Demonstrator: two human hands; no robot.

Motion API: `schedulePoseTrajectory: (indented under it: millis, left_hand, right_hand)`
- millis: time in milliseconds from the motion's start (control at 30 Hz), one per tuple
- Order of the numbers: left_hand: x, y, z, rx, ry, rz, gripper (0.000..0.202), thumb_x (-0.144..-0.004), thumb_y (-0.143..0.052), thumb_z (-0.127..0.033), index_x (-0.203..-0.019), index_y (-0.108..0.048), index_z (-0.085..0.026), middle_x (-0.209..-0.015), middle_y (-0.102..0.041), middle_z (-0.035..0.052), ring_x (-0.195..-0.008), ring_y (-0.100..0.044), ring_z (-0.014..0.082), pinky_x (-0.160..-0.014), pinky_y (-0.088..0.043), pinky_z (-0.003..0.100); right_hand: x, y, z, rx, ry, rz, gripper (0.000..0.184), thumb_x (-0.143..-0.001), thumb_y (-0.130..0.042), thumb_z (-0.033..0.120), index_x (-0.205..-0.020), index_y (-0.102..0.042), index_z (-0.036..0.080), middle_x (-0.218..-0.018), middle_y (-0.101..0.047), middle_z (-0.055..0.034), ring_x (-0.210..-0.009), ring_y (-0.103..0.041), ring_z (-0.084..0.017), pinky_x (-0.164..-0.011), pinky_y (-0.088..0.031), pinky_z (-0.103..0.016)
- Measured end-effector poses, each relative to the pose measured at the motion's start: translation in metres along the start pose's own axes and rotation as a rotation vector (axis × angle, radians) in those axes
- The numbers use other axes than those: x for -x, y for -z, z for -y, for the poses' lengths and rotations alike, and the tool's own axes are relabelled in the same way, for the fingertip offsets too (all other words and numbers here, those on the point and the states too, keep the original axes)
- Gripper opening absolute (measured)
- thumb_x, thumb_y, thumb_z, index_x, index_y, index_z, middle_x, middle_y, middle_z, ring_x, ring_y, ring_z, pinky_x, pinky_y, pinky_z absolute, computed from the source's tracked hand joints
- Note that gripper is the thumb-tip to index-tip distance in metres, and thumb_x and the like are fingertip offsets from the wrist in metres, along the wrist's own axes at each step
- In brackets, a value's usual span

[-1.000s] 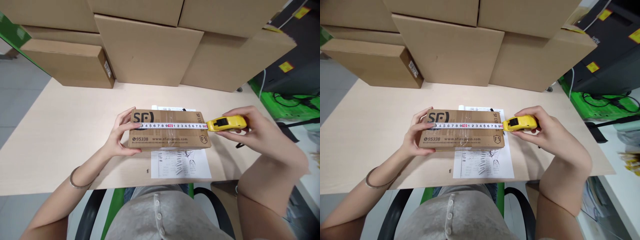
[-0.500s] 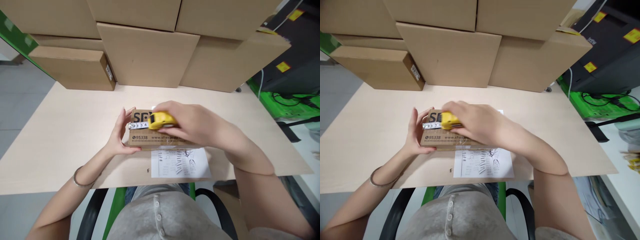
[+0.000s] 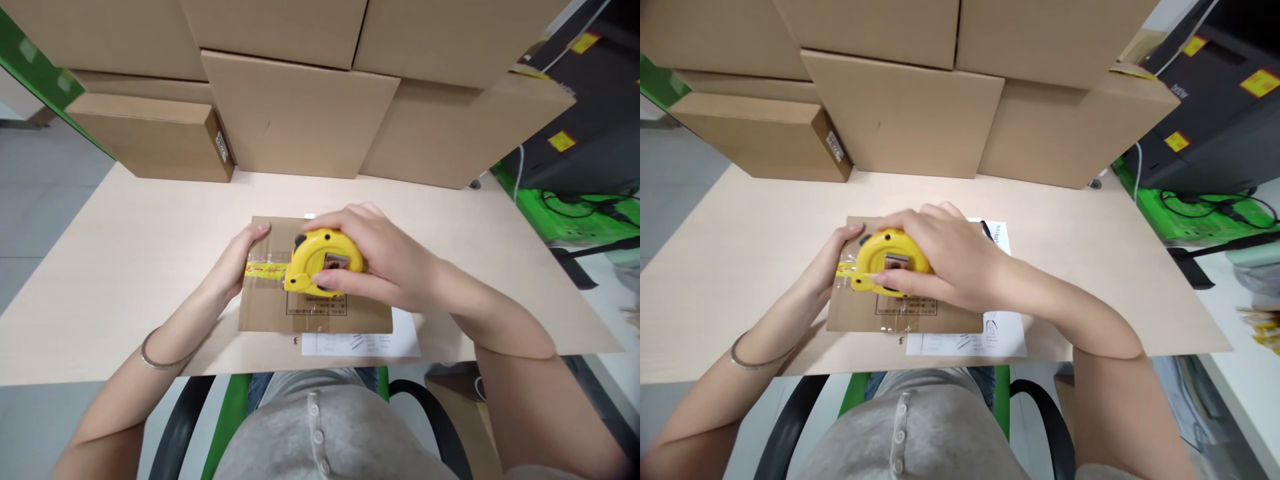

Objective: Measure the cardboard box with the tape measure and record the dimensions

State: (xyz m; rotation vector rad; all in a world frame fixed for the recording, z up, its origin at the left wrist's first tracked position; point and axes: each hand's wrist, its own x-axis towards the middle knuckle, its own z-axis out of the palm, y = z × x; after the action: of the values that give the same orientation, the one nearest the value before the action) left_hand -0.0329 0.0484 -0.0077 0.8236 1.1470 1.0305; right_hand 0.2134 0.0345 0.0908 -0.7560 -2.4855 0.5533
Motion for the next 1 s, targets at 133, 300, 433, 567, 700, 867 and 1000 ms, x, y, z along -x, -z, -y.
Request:
schedulePoseTrajectory:
  millis: [133,300,433,567,700,867,1000]
  left_hand:
    - [-0.003,-0.005,0.004,-0.018,0.133,-0.016,0.046,-0.079,-0.071,-0.055,-0.103,-0.075,-0.017,-0.089,-0.082,0.0072,-0.087,-0.079,0.0299,-0.071,-0.064,0.035]
    - [-0.003,-0.006,0.010,0.035,0.242,-0.059,0.047,-0.079,-0.067,-0.059,-0.101,-0.072,-0.018,-0.083,-0.081,0.0095,-0.080,-0.079,0.0341,-0.062,-0.064,0.040]
    - [-0.002,-0.011,0.010,0.058,0.176,-0.139,0.037,-0.075,-0.069,-0.051,-0.095,-0.069,-0.020,-0.082,-0.079,0.0070,-0.082,-0.079,0.0320,-0.058,-0.062,0.035]
    - [-0.007,-0.013,0.013,0.120,0.187,-0.124,0.038,-0.071,-0.070,-0.048,-0.096,-0.068,-0.020,-0.086,-0.080,0.0058,-0.087,-0.079,0.0329,-0.062,-0.063,0.036]
    - [-0.013,-0.008,0.021,0.134,0.177,-0.116,0.043,-0.069,-0.071,-0.052,-0.097,-0.069,-0.019,-0.088,-0.080,0.0066,-0.094,-0.079,0.0349,-0.073,-0.066,0.040]
    - [-0.016,-0.003,0.027,0.131,0.156,-0.111,0.049,-0.067,-0.074,-0.057,-0.097,-0.069,-0.018,-0.091,-0.080,0.0066,-0.100,-0.078,0.0361,-0.080,-0.066,0.042]
    - [-0.018,0.001,0.032,0.123,0.107,-0.137,0.051,-0.066,-0.078,-0.059,-0.096,-0.068,-0.019,-0.095,-0.081,0.0066,-0.104,-0.077,0.0360,-0.083,-0.065,0.041]
  right_hand:
    - [0.012,-0.033,-0.019,0.078,-0.078,0.077,0.050,-0.106,-0.043,0.061,-0.124,-0.063,0.019,-0.111,-0.074,-0.0101,-0.104,-0.060,-0.028,-0.099,-0.040,-0.046]
    - [0.020,-0.050,-0.041,0.295,-0.127,-0.037,0.058,-0.105,-0.035,0.064,-0.114,-0.068,0.017,-0.112,-0.070,-0.0144,-0.108,-0.057,-0.031,-0.100,-0.038,-0.049]
    - [0.035,-0.023,-0.071,0.238,-0.385,-0.164,0.059,-0.101,-0.035,0.072,-0.110,-0.062,0.019,-0.109,-0.068,-0.0143,-0.100,-0.062,-0.029,-0.087,-0.045,-0.043]
    - [0.065,-0.006,-0.120,0.262,-0.914,0.120,0.047,-0.099,-0.045,0.065,-0.080,-0.055,0.023,-0.075,-0.063,-0.0083,-0.073,-0.059,-0.026,-0.071,-0.039,-0.038]
    - [0.093,-0.017,-0.152,0.131,-0.986,0.270,0.050,-0.090,-0.063,0.060,-0.059,-0.048,0.024,-0.061,-0.056,-0.0065,-0.065,-0.054,-0.023,-0.066,-0.035,-0.035]
    - [0.119,-0.025,-0.164,-0.225,-0.916,0.151,0.055,-0.089,-0.049,0.074,-0.067,-0.052,0.024,-0.053,-0.052,-0.0012,-0.050,-0.043,-0.016,-0.056,-0.036,-0.032]
    - [0.136,-0.032,-0.176,-0.453,-0.888,-0.074,0.061,-0.080,-0.048,0.087,-0.075,-0.037,0.027,-0.049,-0.043,0.0060,-0.039,-0.027,-0.009,-0.043,-0.022,-0.027]
